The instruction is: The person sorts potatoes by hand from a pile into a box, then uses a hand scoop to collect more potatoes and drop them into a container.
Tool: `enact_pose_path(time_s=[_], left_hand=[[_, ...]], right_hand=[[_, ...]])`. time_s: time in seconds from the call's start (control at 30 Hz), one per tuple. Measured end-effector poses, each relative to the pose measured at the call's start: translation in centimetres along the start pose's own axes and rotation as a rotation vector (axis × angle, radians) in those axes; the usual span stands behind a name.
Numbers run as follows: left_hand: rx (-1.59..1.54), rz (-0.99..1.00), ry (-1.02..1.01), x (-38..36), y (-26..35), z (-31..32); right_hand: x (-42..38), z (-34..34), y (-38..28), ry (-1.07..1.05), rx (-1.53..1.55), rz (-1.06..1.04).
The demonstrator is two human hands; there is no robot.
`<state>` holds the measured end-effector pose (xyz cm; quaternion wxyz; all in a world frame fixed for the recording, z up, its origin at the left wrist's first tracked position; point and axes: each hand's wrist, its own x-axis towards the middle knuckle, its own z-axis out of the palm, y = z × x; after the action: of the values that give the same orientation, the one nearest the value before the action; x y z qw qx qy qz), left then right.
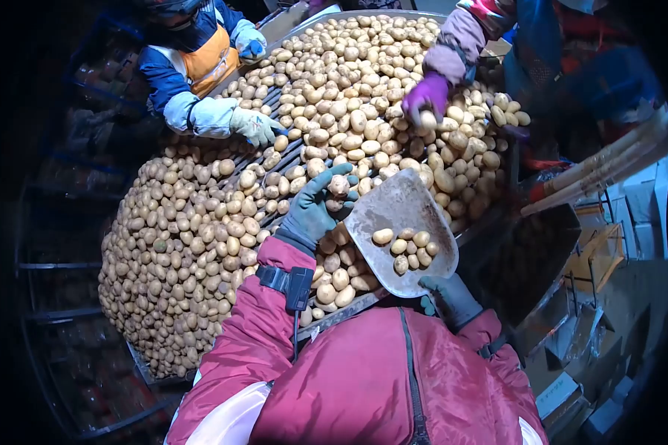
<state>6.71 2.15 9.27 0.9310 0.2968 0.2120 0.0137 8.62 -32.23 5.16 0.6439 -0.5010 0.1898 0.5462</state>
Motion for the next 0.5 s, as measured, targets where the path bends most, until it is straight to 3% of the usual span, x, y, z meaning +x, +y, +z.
enact_pose_path(time_s=[0.2, 0.3, 0.33, 0.43, 0.5], left_hand=[[0.191, -0.050, -0.036, -2.5, -0.4, -0.4], [0.321, 0.029, -0.125, -3.7, -0.8, -1.5], [0.519, 0.130, -0.157, -4.1, -1.2, -1.8], [0.098, -0.197, -0.161, -3.7, -0.6, -2.4], [0.190, -0.200, -0.068, -4.4, -1.1, -2.0]], right_hand=[[-1.2, 1.8, 3.1, 0.030, -0.024, -0.012], [-1.9, 2.7, 4.5, 0.021, 0.008, -0.022], [-2.3, 3.1, 4.6, 0.049, 0.001, 0.009], [-2.3, 2.9, 6.7, 0.102, 0.003, 0.019], [-2.3, 2.5, 8.3, 0.111, 0.050, -0.012]])
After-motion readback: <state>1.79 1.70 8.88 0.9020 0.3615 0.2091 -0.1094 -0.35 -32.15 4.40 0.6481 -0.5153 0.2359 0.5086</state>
